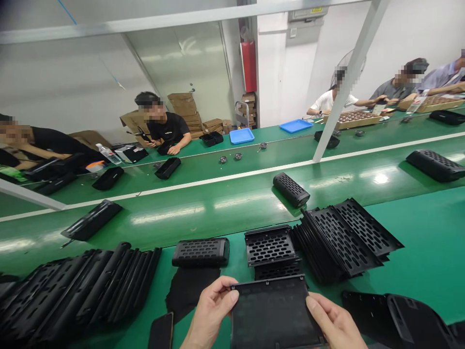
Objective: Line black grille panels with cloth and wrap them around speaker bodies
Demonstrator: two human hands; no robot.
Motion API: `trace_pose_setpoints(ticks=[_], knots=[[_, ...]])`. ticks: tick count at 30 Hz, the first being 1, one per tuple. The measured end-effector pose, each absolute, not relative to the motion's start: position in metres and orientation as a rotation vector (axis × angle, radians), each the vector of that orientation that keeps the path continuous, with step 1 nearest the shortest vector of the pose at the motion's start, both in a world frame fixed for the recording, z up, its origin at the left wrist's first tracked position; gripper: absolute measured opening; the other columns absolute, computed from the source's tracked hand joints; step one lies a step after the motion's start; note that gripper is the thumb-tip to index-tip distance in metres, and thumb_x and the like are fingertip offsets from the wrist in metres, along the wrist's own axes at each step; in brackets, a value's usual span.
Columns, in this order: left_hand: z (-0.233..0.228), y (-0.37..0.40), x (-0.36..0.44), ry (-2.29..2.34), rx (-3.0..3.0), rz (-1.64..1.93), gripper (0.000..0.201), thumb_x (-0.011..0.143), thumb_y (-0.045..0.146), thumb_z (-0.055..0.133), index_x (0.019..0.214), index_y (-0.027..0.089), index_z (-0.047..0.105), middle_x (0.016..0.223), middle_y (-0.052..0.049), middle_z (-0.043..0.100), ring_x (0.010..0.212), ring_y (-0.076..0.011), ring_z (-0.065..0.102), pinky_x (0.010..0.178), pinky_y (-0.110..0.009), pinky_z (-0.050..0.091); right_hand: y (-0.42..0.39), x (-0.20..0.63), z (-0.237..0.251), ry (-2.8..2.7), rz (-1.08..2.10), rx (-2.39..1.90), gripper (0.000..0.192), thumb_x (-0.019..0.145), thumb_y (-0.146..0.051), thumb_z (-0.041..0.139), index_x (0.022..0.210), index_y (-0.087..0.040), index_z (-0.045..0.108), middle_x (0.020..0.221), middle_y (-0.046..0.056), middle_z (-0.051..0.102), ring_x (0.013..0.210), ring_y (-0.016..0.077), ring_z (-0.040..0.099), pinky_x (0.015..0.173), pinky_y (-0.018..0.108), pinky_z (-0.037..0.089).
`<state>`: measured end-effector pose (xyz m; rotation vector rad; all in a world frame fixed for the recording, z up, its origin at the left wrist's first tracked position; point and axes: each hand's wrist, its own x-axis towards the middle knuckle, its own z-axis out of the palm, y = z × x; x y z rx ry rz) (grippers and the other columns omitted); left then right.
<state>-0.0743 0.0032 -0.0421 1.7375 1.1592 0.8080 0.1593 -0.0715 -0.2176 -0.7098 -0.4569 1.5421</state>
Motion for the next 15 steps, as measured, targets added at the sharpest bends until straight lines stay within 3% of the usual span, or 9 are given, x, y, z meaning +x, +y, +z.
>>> trace_pose_setpoints(ticks=[4,8,15], knots=[[-0.0377,0.0062,-0.0792,1.156,1.876,0.775,0.058,0.082,0.064,0.083,0.104,0.011,0.072,0.075,-0.004,0.051,0.069,-0.0129,0.048,0.063,-0.021,0.043,-0.0753,0.1593,-0.2171,-0.463,1.56,-0.63,0.073,0.085,-0.068,0.075,0.137,-0.017,0.067,0.076,0.004,0.055,0.067,0.0183,0.054,0.062,0.033,0.048],[-0.0339,0.0051,-0.0768,1.167,1.893,0.803,0.057,0.08,0.063,0.084,0.102,0.011,0.074,0.074,-0.005,0.052,0.067,-0.0138,0.048,0.061,-0.021,0.043,-0.0789,0.1583,-0.2145,-0.48,1.507,-0.665,0.079,0.09,-0.066,0.072,0.147,-0.012,0.057,0.087,0.006,0.061,0.071,0.0162,0.055,0.062,0.03,0.047],[-0.0313,0.0042,-0.0747,1.14,1.933,0.803,0.054,0.083,0.061,0.082,0.101,0.011,0.073,0.074,-0.005,0.051,0.067,-0.0132,0.048,0.06,-0.021,0.043,-0.0745,0.1603,-0.2178,-0.549,1.493,-0.663,0.07,0.092,-0.068,0.068,0.141,-0.017,0.067,0.076,0.005,0.058,0.071,0.0164,0.054,0.07,0.03,0.05]])
